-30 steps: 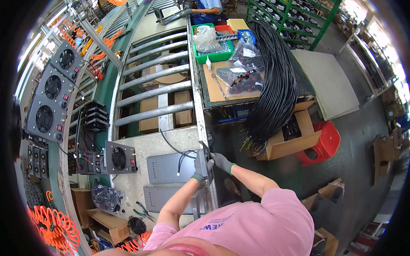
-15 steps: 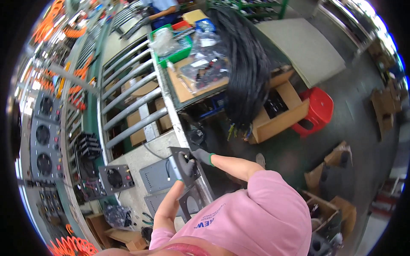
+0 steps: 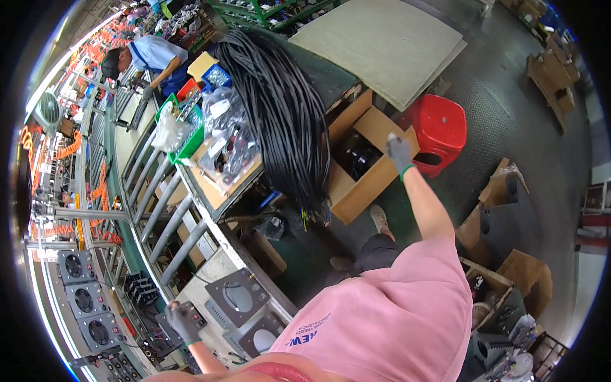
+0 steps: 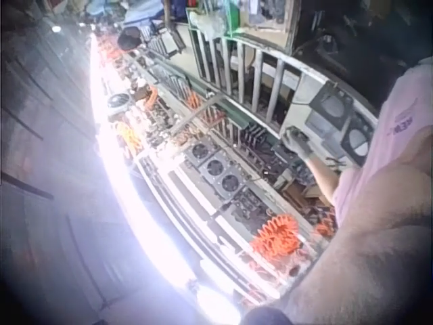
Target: Assemble electronic components using a pneumatic screwdriver and manual assembly steps.
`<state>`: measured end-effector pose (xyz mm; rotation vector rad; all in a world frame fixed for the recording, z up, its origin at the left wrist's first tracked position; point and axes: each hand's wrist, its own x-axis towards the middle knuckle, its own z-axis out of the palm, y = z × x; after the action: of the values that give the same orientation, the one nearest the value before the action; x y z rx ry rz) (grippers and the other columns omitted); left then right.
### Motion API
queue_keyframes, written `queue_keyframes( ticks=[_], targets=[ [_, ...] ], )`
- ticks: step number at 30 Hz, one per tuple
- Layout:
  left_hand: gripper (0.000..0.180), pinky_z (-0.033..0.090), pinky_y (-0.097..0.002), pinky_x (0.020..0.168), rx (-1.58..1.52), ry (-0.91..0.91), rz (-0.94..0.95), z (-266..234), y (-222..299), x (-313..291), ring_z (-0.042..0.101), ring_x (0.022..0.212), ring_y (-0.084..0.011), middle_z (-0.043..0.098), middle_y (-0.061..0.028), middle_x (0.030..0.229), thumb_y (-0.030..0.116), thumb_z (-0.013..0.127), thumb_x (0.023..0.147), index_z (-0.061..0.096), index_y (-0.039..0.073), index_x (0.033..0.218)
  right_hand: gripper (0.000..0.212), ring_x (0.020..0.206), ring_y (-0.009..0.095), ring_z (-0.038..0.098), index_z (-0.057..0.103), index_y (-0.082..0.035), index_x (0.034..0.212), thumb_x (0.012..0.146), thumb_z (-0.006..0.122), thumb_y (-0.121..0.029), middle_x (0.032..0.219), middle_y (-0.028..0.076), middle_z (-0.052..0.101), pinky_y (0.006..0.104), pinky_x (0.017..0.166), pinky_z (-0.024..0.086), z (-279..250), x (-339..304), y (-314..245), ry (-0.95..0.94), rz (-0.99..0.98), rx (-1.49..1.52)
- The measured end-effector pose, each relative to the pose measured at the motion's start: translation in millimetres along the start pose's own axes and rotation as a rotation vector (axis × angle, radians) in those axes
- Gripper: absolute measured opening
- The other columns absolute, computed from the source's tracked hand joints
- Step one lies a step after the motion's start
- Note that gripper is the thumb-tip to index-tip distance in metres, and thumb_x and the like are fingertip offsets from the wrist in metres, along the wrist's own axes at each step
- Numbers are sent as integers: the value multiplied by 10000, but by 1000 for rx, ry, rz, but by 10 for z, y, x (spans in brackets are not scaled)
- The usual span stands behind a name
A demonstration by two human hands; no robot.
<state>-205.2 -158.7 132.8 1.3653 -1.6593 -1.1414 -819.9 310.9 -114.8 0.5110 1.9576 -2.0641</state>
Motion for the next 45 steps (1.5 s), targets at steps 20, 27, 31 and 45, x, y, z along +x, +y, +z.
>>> queue_keyframes(
  ticks=[20, 27, 31, 45],
  targets=[
    [250, 440, -209, 670, -87, -1291, 187, 6517, 1717, -1231, 493, 741, -60, 524, 19, 829, 226, 581, 911, 570, 31, 1067, 413, 376, 82, 358, 544, -131, 700, 804, 631, -521, 529, -31, 428, 257, 336, 299, -349, 1708, -773, -183, 333, -45],
    [282, 512, -313, 738, -539, -1124, -462, 7839, 1593, -1632, 588, 816, -154, 592, -41, 885, 243, 571, 897, 562, 17, 1066, 402, 351, 83, 320, 491, -135, 650, 853, 587, -468, 476, -43, 371, 242, 342, 260, -113, 1059, -1283, -224, 182, 72],
    [266, 493, -385, 840, -890, -1090, -720, 7970, 1591, -1819, 606, 887, -224, 625, -89, 957, 203, 555, 859, 572, 17, 1048, 325, 347, 56, 310, 493, -127, 698, 889, 547, -384, 498, -49, 382, 236, 323, 255, -405, 227, -1620, -259, 211, 136],
    [499, 481, -315, 776, -660, -1021, -347, 5377, 2994, -1879, 566, 851, -185, 578, -120, 975, 25, 580, 647, 499, -76, 1129, 557, 1155, 375, 490, 418, -18, 1326, 898, 484, -368, 1327, 204, 435, 534, 922, 466, -1122, 334, -1699, -245, -425, 802]
  ],
)
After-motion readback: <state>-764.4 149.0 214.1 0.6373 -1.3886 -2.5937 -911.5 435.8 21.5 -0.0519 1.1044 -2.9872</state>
